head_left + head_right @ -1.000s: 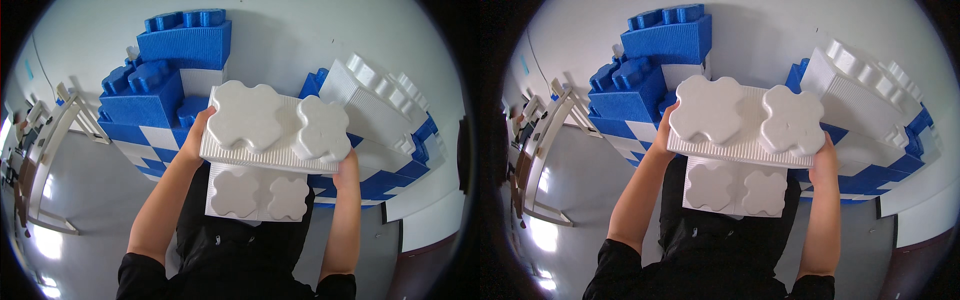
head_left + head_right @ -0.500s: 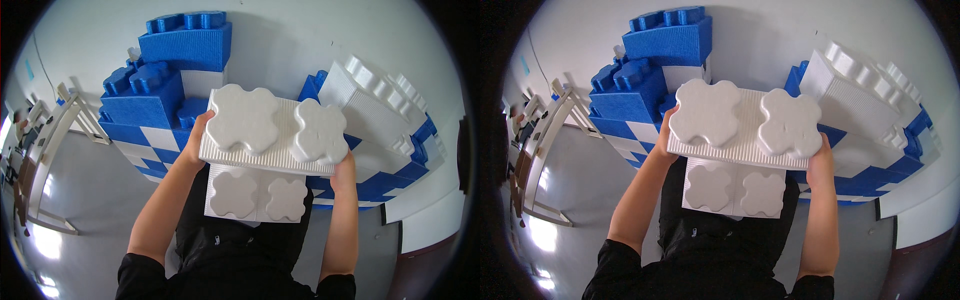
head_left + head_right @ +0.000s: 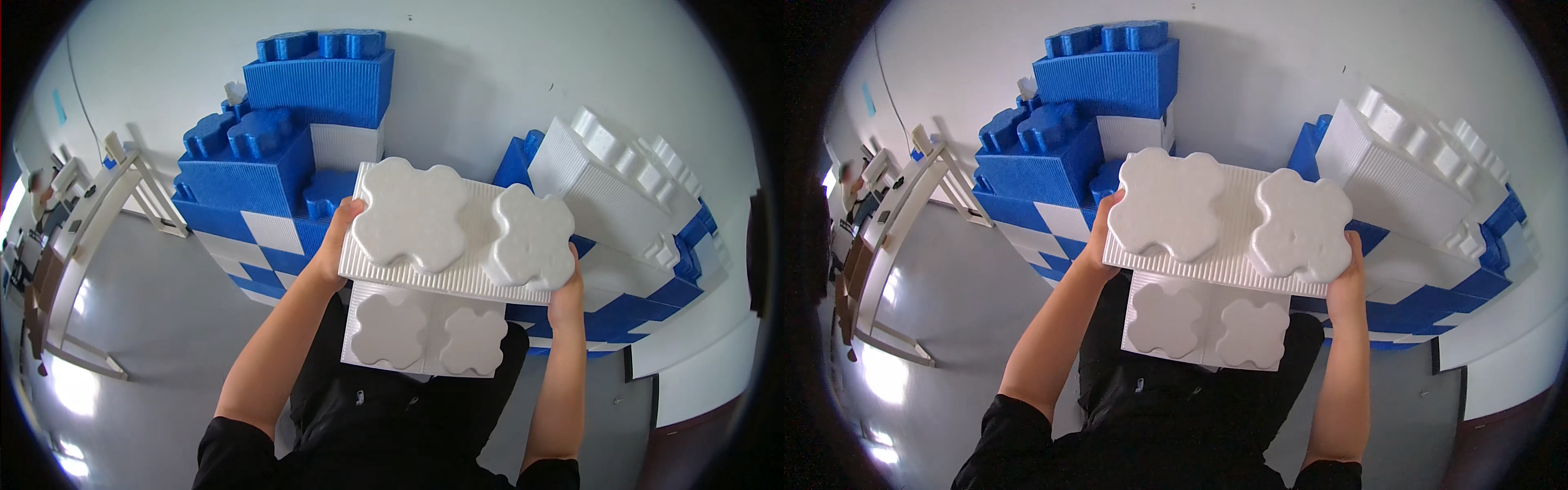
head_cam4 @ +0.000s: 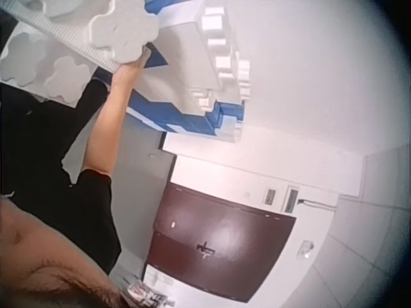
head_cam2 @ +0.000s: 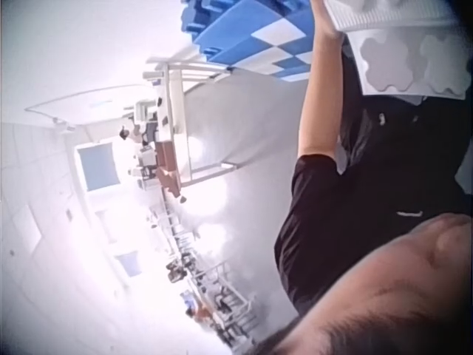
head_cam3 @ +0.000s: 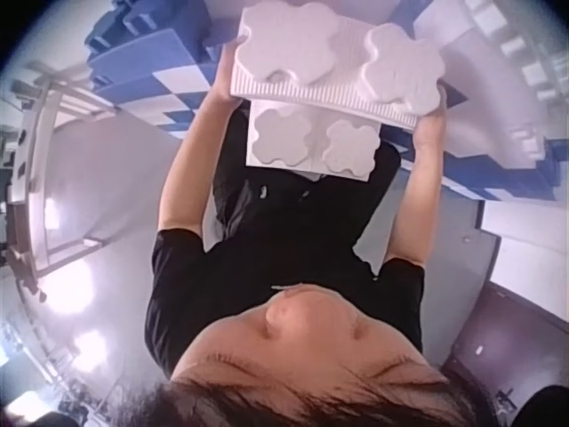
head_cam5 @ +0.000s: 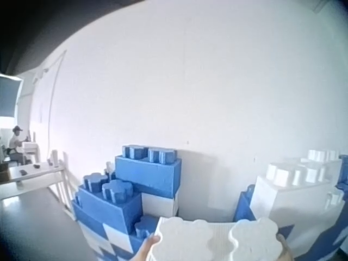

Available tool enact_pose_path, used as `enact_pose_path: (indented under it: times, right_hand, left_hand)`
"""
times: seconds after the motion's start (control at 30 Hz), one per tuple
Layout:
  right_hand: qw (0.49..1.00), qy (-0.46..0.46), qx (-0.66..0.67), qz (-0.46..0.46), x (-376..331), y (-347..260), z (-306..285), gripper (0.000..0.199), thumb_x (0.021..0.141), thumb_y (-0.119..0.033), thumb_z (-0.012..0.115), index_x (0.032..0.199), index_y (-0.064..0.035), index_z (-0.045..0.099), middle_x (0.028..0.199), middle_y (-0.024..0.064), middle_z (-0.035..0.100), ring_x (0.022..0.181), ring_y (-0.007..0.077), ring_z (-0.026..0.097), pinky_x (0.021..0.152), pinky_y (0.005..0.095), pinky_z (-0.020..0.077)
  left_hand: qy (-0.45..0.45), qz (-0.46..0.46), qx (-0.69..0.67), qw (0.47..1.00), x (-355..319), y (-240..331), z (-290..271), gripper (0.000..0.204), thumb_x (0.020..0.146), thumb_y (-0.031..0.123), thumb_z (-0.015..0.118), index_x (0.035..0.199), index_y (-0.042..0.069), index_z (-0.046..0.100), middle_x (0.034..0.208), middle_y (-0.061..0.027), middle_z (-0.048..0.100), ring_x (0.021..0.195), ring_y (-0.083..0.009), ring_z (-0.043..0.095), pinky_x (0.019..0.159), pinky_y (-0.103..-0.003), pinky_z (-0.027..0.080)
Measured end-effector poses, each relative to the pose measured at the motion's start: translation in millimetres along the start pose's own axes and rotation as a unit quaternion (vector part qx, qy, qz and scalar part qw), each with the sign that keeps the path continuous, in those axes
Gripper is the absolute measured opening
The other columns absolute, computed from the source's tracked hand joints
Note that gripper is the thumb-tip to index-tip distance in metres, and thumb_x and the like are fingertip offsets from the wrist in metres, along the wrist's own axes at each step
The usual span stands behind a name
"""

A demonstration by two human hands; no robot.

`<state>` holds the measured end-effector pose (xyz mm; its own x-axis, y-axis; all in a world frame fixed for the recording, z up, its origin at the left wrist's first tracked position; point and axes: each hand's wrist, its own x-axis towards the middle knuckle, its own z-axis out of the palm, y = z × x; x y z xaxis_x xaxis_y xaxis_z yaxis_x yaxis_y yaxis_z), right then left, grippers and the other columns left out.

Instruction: Stacking and assembling large white and blue foam toy blocks.

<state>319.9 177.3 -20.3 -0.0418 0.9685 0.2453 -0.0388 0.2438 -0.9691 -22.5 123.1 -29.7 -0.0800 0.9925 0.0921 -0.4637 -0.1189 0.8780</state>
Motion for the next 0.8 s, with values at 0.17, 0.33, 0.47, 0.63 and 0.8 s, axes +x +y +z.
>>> enact_pose_path:
  times: [0.17, 0.33, 0.47, 0.63, 0.8]
  right_hand:
    - [0.976, -0.047, 0.186, 0.099, 1.7, 11.1, -14.4, 0.043, 0.097, -0.026, 0.046, 0.134, -0.0027, 0.048, 0.130, 0.0090, 0.056, 0.120, 0.0210, 0.054, 0.100, 0.0356, 0.0440]
    - [0.922, -0.063, 0.371, 0.089, -3.1, 30.4, -2.5, 0.049, 0.094, -0.037, 0.047, 0.133, -0.0072, 0.050, 0.130, 0.0077, 0.057, 0.117, 0.0246, 0.056, 0.098, 0.0409, 0.0466]
    - [0.928, -0.080, 0.356, 0.069, -4.1, 35.8, -7.9, 0.053, 0.093, -0.042, 0.046, 0.134, -0.0075, 0.050, 0.130, 0.0074, 0.057, 0.118, 0.0249, 0.056, 0.099, 0.0419, 0.0462]
    - [0.928, -0.096, 0.350, 0.080, -2.7, 26.1, 3.7, 0.054, 0.093, -0.043, 0.048, 0.134, -0.0084, 0.049, 0.130, 0.0063, 0.056, 0.119, 0.0241, 0.055, 0.100, 0.0414, 0.0453]
    - [0.923, -0.122, 0.355, 0.087, -4.0, 32.3, -5.2, 0.055, 0.093, -0.043, 0.049, 0.136, -0.0089, 0.047, 0.132, 0.0062, 0.056, 0.120, 0.0234, 0.055, 0.100, 0.0397, 0.0452]
  left_hand:
    - [-0.026, -0.013, -0.040, 0.999, -5.1, 3.2, 1.1, 0.059, 0.094, 0.050, 0.043, 0.132, 0.006, 0.050, 0.121, -0.0130, 0.061, 0.109, -0.0235, 0.061, 0.095, -0.038, 0.049]
    - [-0.007, -0.031, -0.045, 0.998, -5.4, 3.9, 9.3, 0.060, 0.094, 0.051, 0.044, 0.131, 0.004, 0.050, 0.120, -0.0139, 0.061, 0.108, -0.0240, 0.061, 0.094, -0.037, 0.049]
    - [-0.007, -0.069, -0.073, 0.995, -11.1, 11.1, 10.9, 0.063, 0.092, 0.052, 0.046, 0.131, 0.004, 0.050, 0.120, -0.0147, 0.061, 0.107, -0.0250, 0.062, 0.093, -0.037, 0.050]
    - [0.012, -0.069, -0.077, 0.995, -11.0, 12.1, 17.4, 0.061, 0.092, 0.053, 0.046, 0.131, 0.006, 0.051, 0.120, -0.0131, 0.061, 0.107, -0.0252, 0.062, 0.093, -0.038, 0.050]
    - [-0.010, -0.069, -0.069, 0.995, -9.1, 7.7, 8.7, 0.065, 0.092, 0.054, 0.043, 0.135, 0.005, 0.047, 0.123, -0.0157, 0.059, 0.110, -0.0256, 0.061, 0.095, -0.037, 0.049]
